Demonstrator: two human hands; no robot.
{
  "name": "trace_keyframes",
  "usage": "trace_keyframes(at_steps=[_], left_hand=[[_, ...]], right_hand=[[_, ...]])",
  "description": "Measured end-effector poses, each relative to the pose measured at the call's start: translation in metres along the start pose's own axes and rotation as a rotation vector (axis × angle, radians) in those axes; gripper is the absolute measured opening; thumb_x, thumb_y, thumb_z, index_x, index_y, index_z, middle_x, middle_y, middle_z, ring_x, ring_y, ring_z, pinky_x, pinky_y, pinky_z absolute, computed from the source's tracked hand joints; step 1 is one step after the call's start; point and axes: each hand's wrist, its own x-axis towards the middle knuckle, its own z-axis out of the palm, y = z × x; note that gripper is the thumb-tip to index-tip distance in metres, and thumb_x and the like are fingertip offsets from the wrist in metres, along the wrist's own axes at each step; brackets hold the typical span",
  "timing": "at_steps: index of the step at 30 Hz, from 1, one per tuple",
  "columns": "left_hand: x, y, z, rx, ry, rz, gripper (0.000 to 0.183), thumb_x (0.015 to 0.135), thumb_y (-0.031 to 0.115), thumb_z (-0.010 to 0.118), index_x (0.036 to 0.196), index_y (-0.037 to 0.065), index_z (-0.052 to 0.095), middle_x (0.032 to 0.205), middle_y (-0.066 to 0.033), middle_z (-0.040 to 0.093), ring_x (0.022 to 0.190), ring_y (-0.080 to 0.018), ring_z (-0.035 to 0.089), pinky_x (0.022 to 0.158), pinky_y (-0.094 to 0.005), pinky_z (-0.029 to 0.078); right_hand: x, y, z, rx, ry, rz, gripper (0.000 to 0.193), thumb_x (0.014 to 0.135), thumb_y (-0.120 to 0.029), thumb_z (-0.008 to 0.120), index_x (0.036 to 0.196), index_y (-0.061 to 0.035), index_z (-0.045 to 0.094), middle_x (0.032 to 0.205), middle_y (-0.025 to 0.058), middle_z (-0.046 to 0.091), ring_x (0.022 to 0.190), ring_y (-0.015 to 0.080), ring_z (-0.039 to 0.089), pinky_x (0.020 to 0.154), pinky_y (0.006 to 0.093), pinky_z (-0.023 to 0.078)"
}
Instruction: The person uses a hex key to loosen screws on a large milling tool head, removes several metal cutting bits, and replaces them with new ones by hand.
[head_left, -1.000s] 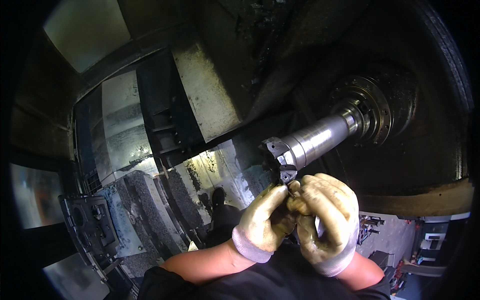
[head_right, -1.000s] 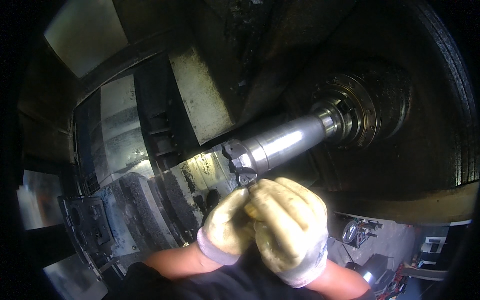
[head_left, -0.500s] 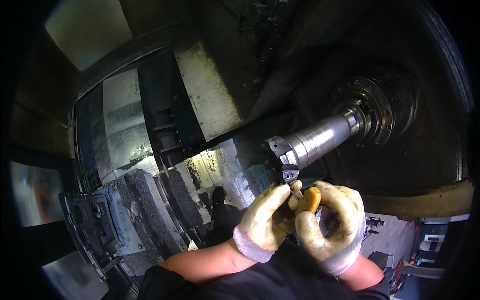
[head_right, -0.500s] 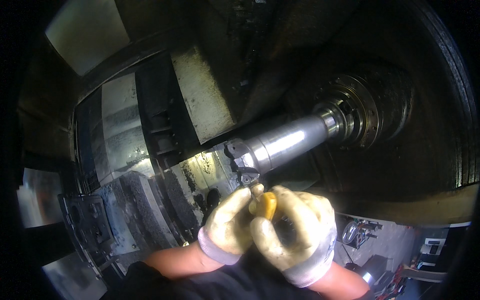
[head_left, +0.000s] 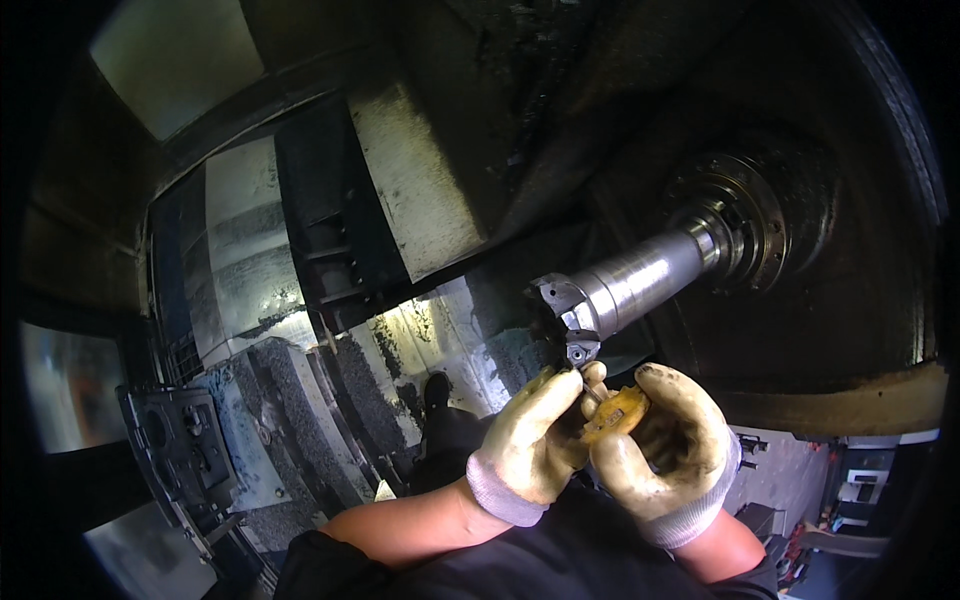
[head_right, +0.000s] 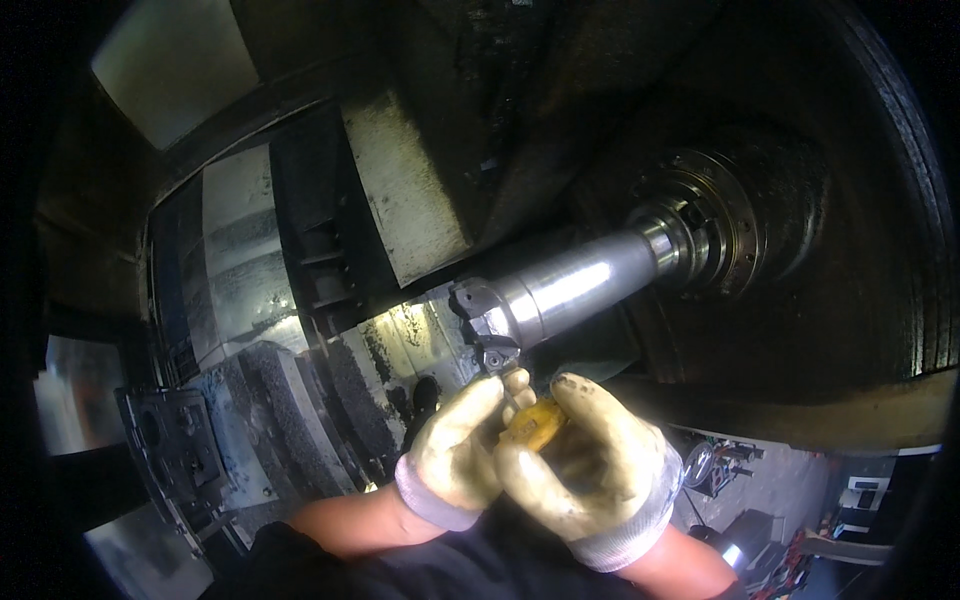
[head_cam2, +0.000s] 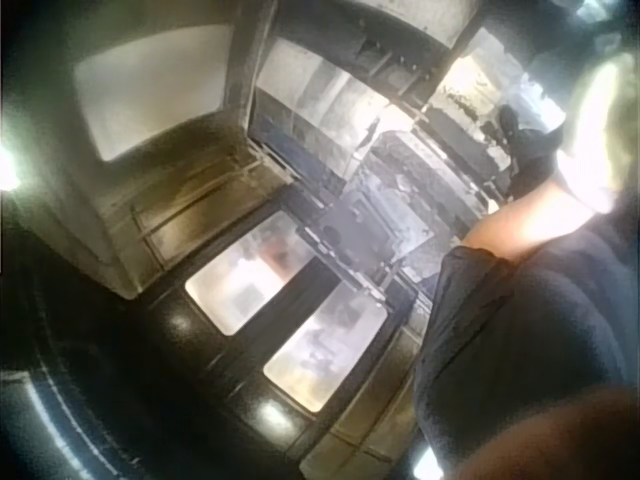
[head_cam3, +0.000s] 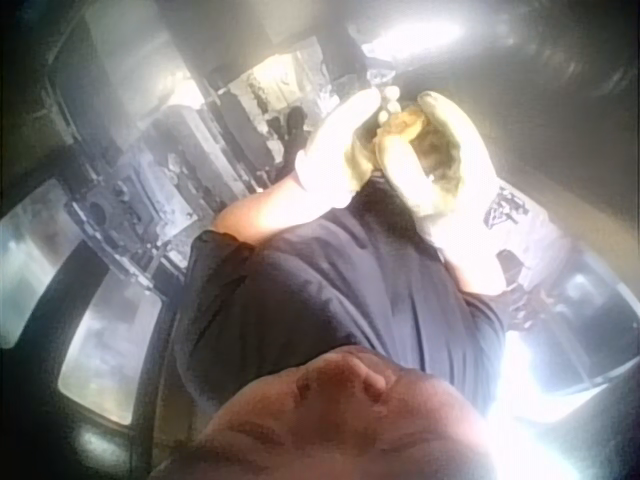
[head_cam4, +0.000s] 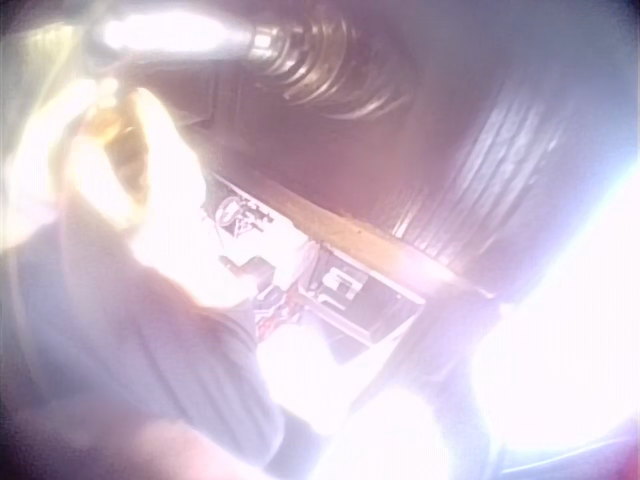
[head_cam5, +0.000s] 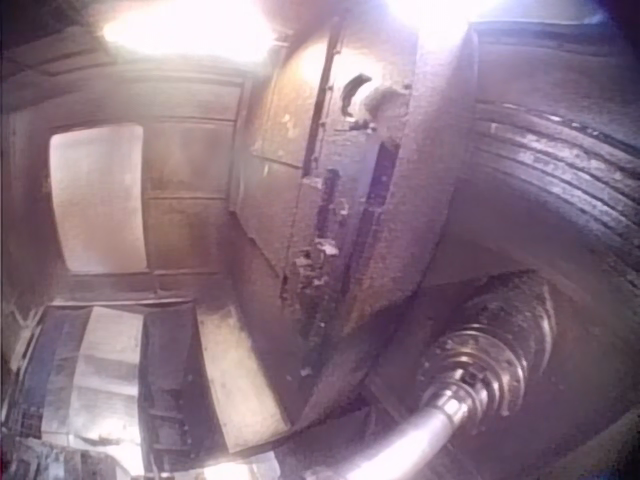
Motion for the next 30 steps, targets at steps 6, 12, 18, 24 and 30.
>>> trace_keyframes(at_steps=[6, 12, 18, 24, 30], left_hand=[[0.003, 0.003, -0.014, 0.860, -0.128, 0.278, 0.050, 0.097, -0.011, 0.065, 0.145, -0.007, 0.053, 0.136, -0.0158, 0.061, 0.116, -0.0245, 0.066, 0.102, -0.0350, 0.055], [0.004, 0.002, 0.000, 0.135, 0.094, -0.059, 0.037, 0.106, 0.001, 0.061, 0.142, -0.006, 0.054, 0.129, -0.0130, 0.066, 0.121, -0.0249, 0.066, 0.108, -0.0379, 0.054], [-0.005, -0.004, 0.002, 0.893, -0.168, 0.388, 0.029, 0.113, 0.008, 0.049, 0.139, -0.002, 0.058, 0.125, -0.0115, 0.066, 0.120, -0.0224, 0.066, 0.110, -0.0378, 0.054], [0.001, -0.006, 0.000, 0.029, -0.151, 0.059, 0.029, 0.115, 0.016, 0.047, 0.137, 0.001, 0.060, 0.124, -0.0097, 0.066, 0.121, -0.0209, 0.065, 0.111, -0.0377, 0.052], [-0.002, -0.005, 0.001, 0.404, -0.062, 0.102, 0.029, 0.114, 0.013, 0.049, 0.138, 0.000, 0.059, 0.128, -0.0079, 0.065, 0.120, -0.0161, 0.064, 0.106, -0.0332, 0.053]], right_hand=[[0.031, -0.016, -0.004, -0.415, -0.142, -0.324, 0.045, 0.078, 0.000, 0.078, 0.122, 0.0068, 0.069, 0.090, 0.0163, 0.075, 0.073, 0.0296, 0.075, 0.062, 0.0367, 0.060], [0.029, -0.026, -0.005, -0.612, -0.271, -0.462, 0.036, 0.073, -0.022, 0.074, 0.108, -0.0121, 0.078, 0.115, 0.0062, 0.076, 0.110, 0.0272, 0.072, 0.090, 0.0445, 0.056], [0.019, -0.015, -0.008, -0.306, 0.007, -0.349, 0.035, 0.080, -0.008, 0.081, 0.111, 0.0042, 0.069, 0.095, 0.0190, 0.073, 0.075, 0.0307, 0.070, 0.066, 0.0370, 0.056], [-0.001, -0.017, -0.018, 0.013, -0.130, 0.288, 0.048, 0.083, -0.016, 0.089, 0.121, 0.0038, 0.067, 0.090, 0.0143, 0.076, 0.067, 0.0210, 0.071, 0.061, 0.0295, 0.055], [0.019, -0.029, -0.004, -0.359, -0.051, -0.057, 0.044, 0.075, 0.002, 0.081, 0.118, 0.0019, 0.069, 0.094, 0.0128, 0.076, 0.076, 0.0278, 0.071, 0.071, 0.0374, 0.057]])
